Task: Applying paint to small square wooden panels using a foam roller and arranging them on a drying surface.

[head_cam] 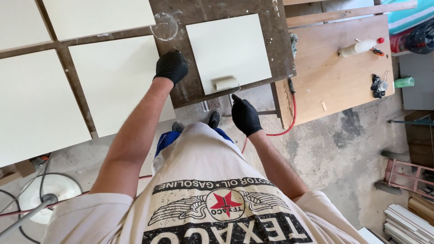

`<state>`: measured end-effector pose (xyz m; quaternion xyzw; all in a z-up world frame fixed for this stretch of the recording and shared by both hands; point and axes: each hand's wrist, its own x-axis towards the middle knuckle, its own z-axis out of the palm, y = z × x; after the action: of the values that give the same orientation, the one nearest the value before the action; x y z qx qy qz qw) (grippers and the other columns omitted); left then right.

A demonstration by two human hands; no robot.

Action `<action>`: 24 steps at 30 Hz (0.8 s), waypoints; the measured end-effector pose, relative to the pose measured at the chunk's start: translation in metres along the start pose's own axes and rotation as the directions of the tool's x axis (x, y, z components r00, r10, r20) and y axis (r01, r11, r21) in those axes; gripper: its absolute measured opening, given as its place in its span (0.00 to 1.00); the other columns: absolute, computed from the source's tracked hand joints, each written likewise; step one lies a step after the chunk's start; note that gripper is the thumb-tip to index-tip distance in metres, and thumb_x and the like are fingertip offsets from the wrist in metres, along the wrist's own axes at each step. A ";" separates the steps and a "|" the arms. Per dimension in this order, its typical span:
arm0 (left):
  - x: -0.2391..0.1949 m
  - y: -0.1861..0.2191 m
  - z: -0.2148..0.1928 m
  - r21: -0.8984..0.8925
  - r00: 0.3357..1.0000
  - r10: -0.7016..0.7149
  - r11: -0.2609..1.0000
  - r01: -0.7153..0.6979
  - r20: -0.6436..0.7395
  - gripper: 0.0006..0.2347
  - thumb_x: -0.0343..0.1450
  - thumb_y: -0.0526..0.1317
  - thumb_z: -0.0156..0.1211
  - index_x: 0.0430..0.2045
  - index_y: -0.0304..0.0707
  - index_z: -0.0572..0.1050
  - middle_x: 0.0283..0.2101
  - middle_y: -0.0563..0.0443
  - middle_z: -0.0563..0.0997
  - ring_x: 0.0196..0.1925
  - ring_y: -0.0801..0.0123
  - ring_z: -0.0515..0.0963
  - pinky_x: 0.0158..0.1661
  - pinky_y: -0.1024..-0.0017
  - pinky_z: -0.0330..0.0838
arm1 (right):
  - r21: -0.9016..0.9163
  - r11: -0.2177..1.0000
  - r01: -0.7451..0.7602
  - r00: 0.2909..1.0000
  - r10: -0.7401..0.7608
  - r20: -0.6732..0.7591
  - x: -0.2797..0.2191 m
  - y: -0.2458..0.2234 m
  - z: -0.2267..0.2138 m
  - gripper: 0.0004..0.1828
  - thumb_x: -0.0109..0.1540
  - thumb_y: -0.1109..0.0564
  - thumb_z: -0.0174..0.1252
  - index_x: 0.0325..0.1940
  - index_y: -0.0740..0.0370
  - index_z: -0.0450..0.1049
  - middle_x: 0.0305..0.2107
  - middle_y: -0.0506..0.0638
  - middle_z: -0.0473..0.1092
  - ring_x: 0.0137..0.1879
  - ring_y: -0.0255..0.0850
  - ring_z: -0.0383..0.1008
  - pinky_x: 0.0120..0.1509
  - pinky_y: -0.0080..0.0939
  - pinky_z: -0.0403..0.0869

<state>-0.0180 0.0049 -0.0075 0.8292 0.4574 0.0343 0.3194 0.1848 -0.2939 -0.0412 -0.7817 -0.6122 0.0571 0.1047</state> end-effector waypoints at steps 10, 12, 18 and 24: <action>0.000 0.008 -0.009 0.009 1.000 -0.024 1.000 0.024 0.007 0.14 0.66 0.39 0.48 0.28 0.32 0.83 0.31 0.34 0.84 0.43 0.37 0.84 0.43 0.52 0.78 | 0.201 0.979 0.041 0.986 -0.007 -0.166 0.246 0.032 0.068 0.23 0.63 0.55 0.56 0.63 0.53 0.73 0.43 0.47 0.78 0.50 0.43 0.79 0.59 0.37 0.75; 0.004 0.008 -0.002 0.019 0.994 -0.081 0.997 0.080 0.076 0.11 0.73 0.40 0.49 0.34 0.37 0.80 0.35 0.39 0.83 0.39 0.46 0.81 0.42 0.55 0.77 | 0.439 0.893 -0.098 0.991 0.130 -0.043 0.268 0.028 0.064 0.20 0.62 0.57 0.53 0.58 0.58 0.76 0.51 0.48 0.78 0.57 0.40 0.78 0.65 0.29 0.72; 0.004 0.007 -0.009 -0.011 0.999 -0.033 0.999 0.033 0.007 0.12 0.66 0.38 0.47 0.16 0.39 0.79 0.23 0.40 0.81 0.36 0.39 0.85 0.38 0.55 0.78 | 0.130 0.989 0.067 0.997 -0.062 -0.037 0.096 0.050 0.066 0.35 0.60 0.48 0.64 0.72 0.43 0.65 0.37 0.45 0.75 0.45 0.44 0.78 0.51 0.47 0.77; 0.010 0.002 0.002 0.017 0.999 -0.037 0.999 0.038 -0.020 0.11 0.66 0.39 0.48 0.17 0.40 0.78 0.23 0.39 0.81 0.36 0.42 0.85 0.39 0.54 0.78 | -0.021 1.000 0.020 1.000 -0.020 -0.007 -0.035 0.031 -0.019 0.31 0.62 0.52 0.59 0.71 0.44 0.68 0.35 0.48 0.76 0.41 0.47 0.78 0.49 0.46 0.79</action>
<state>-0.0100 0.0106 -0.0104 0.8228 0.4764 0.0326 0.3081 0.2093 -0.3368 -0.0314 -0.7767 -0.6202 0.0471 0.0993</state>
